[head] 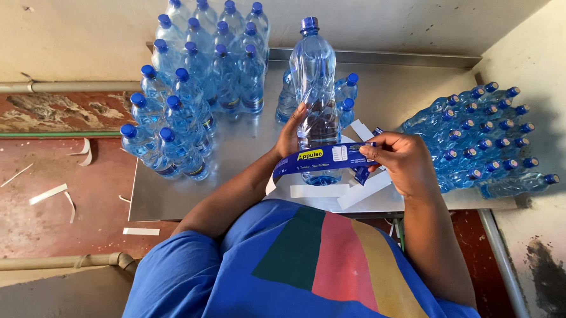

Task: The person stands at a metal table and repeatedly picks up clear plastic water bottles. They apply blue and yellow adhesive labels around the center of each bottle by hand, then place the labeled bottles into a group on the table. The process is repeated for several bottles throughout the video.

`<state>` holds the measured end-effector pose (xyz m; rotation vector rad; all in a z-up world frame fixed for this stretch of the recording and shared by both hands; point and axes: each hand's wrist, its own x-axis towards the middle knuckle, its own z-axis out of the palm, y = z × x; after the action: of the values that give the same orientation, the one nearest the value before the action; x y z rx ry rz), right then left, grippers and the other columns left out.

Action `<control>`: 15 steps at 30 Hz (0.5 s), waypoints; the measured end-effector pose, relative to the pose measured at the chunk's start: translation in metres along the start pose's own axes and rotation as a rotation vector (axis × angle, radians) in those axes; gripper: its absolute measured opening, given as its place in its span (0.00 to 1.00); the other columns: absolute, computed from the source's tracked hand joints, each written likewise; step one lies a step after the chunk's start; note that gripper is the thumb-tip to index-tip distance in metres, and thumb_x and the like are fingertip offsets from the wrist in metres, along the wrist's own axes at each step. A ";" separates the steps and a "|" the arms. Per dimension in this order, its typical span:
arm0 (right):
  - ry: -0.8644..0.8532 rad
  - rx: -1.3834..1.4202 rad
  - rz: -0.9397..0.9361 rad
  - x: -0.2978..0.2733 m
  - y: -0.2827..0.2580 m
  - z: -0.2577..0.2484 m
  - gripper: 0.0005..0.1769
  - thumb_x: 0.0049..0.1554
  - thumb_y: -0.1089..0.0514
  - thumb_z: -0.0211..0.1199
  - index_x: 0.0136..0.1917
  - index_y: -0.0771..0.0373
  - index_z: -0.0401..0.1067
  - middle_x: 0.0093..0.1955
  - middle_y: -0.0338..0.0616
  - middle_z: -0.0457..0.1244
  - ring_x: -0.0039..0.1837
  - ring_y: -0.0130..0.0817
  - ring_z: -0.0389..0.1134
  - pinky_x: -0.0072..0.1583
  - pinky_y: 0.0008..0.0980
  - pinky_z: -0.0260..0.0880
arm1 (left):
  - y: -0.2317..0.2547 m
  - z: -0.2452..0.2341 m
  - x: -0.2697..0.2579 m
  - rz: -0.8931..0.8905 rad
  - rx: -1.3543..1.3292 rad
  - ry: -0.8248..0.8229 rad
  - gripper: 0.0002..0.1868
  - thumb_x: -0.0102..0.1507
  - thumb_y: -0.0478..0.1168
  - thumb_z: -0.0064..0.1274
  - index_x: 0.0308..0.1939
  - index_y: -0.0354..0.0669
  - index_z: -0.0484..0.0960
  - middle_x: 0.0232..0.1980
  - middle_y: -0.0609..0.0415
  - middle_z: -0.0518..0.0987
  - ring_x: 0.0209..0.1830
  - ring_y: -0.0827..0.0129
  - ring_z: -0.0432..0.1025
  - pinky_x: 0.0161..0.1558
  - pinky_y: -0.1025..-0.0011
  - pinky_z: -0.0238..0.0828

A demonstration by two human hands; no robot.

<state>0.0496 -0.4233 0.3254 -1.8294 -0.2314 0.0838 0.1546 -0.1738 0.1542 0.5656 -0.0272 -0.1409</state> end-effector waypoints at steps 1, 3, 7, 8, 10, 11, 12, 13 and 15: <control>0.003 0.000 -0.001 -0.001 -0.001 0.000 0.07 0.60 0.69 0.75 0.45 0.80 0.82 0.34 0.66 0.68 0.35 0.44 0.73 0.37 0.39 0.82 | 0.001 0.000 0.001 -0.001 0.001 -0.002 0.38 0.74 0.59 0.62 0.82 0.43 0.73 0.79 0.43 0.75 0.79 0.48 0.69 0.80 0.40 0.60; 0.013 -0.016 -0.008 -0.003 -0.002 0.001 0.08 0.60 0.68 0.74 0.45 0.79 0.82 0.34 0.67 0.68 0.36 0.46 0.74 0.36 0.39 0.81 | 0.002 0.000 0.003 -0.009 -0.028 -0.057 0.37 0.74 0.59 0.60 0.81 0.42 0.74 0.77 0.41 0.77 0.78 0.47 0.71 0.79 0.40 0.63; 0.019 -0.009 -0.004 -0.001 0.005 -0.002 0.07 0.60 0.68 0.75 0.46 0.79 0.82 0.35 0.67 0.69 0.36 0.45 0.74 0.38 0.41 0.82 | 0.004 -0.001 0.006 -0.020 -0.055 -0.113 0.37 0.74 0.60 0.59 0.80 0.41 0.75 0.76 0.40 0.78 0.77 0.46 0.72 0.78 0.41 0.65; 0.024 -0.012 0.001 -0.002 0.004 -0.001 0.07 0.61 0.68 0.74 0.46 0.79 0.81 0.35 0.67 0.68 0.37 0.45 0.74 0.38 0.41 0.82 | 0.004 -0.001 0.007 -0.024 -0.070 -0.139 0.37 0.74 0.60 0.58 0.79 0.40 0.76 0.76 0.39 0.79 0.76 0.46 0.73 0.77 0.41 0.66; 0.030 -0.013 0.008 -0.002 0.005 0.000 0.07 0.61 0.68 0.73 0.46 0.79 0.81 0.35 0.67 0.68 0.37 0.46 0.74 0.37 0.40 0.81 | 0.004 -0.001 0.007 -0.031 -0.083 -0.164 0.36 0.74 0.60 0.57 0.78 0.40 0.76 0.75 0.39 0.79 0.75 0.46 0.74 0.77 0.41 0.67; 0.026 -0.001 0.008 -0.001 0.006 0.000 0.07 0.61 0.68 0.74 0.46 0.79 0.81 0.34 0.64 0.68 0.37 0.43 0.73 0.37 0.39 0.81 | 0.004 -0.002 0.007 -0.035 -0.098 -0.189 0.36 0.74 0.60 0.57 0.78 0.39 0.77 0.74 0.38 0.80 0.74 0.45 0.75 0.76 0.41 0.69; 0.021 0.011 0.007 0.000 0.007 0.000 0.07 0.60 0.68 0.74 0.45 0.79 0.82 0.33 0.61 0.67 0.38 0.40 0.73 0.38 0.38 0.81 | 0.004 -0.002 0.007 -0.039 -0.113 -0.213 0.36 0.74 0.61 0.56 0.77 0.39 0.78 0.74 0.38 0.81 0.74 0.45 0.76 0.75 0.42 0.70; 0.022 0.012 0.006 0.000 0.008 0.000 0.07 0.60 0.68 0.74 0.45 0.79 0.82 0.33 0.61 0.67 0.38 0.40 0.73 0.38 0.38 0.81 | 0.002 0.000 0.007 -0.040 -0.112 -0.214 0.36 0.74 0.61 0.56 0.77 0.39 0.78 0.74 0.38 0.81 0.74 0.45 0.76 0.75 0.42 0.70; 0.030 0.004 0.004 0.000 0.008 0.001 0.07 0.61 0.69 0.72 0.46 0.80 0.81 0.34 0.63 0.67 0.37 0.42 0.73 0.37 0.37 0.81 | -0.001 0.003 0.006 -0.024 -0.126 -0.208 0.36 0.75 0.61 0.54 0.78 0.38 0.77 0.74 0.36 0.80 0.74 0.45 0.75 0.75 0.41 0.71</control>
<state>0.0503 -0.4247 0.3170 -1.8258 -0.2064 0.0601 0.1603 -0.1769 0.1557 0.4233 -0.2123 -0.2230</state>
